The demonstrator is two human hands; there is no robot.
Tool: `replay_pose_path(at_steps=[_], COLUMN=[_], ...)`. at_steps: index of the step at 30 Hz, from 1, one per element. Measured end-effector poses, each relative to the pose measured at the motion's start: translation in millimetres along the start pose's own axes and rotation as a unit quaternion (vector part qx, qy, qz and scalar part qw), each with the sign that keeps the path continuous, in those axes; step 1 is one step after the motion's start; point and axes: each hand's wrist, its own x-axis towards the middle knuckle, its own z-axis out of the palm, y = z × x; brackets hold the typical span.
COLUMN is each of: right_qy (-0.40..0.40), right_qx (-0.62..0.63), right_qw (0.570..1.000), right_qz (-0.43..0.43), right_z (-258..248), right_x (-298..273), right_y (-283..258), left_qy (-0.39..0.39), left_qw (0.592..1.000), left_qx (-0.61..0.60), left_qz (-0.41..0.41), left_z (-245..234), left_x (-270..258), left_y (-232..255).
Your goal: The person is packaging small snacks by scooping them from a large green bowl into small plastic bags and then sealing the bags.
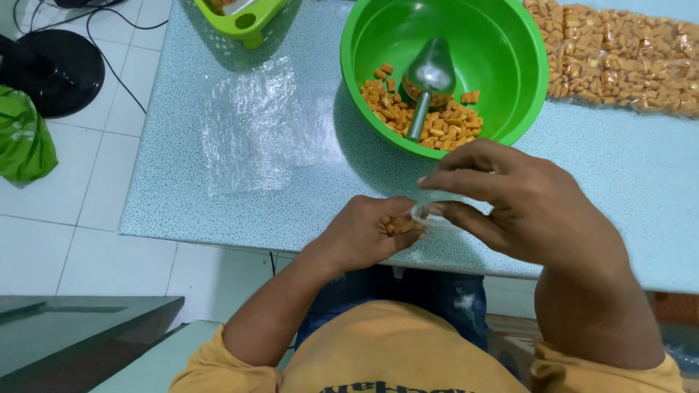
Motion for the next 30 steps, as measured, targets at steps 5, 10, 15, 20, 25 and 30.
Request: replay_pose_path(at_steps=[5, 10, 15, 20, 25, 30], right_qy=[0.099, 0.157, 0.163, 0.099, -0.039, -0.261], right_qx=[-0.032, -0.127, -0.095, 0.055, -0.039, -0.091], right_qw=[0.992, 0.977, 0.981, 0.992, 0.992, 0.935], right_qz=[0.066, 0.072, 0.029, 0.057, 0.113, 0.223], right_z=[-0.2, 26.8, 32.6, 1.8, -6.2, -1.6], right_x=[-25.7, -24.5, -22.8, -13.9, 45.2, 96.3], right_y=[-36.9, -45.7, -38.2, -9.0, 55.8, 59.9], left_qy=[0.051, 0.087, 0.104, 0.105, 0.089, 0.081], left_qw=[0.999, 0.995, 0.993, 0.994, 0.994, 0.994], left_qx=[-0.008, 0.038, 0.030, 0.007, -0.041, -0.068], left_qz=[-0.011, -0.010, -0.043, -0.036, -0.050, -0.023], left_z=[8.2, 15.6, 14.6, 13.5, 10.5, 7.7], left_x=[-3.0, -2.7, -2.6, -1.0, -2.7, -4.3], left_y=[0.0, -4.2, 4.6, -0.8, 2.3, -1.5])
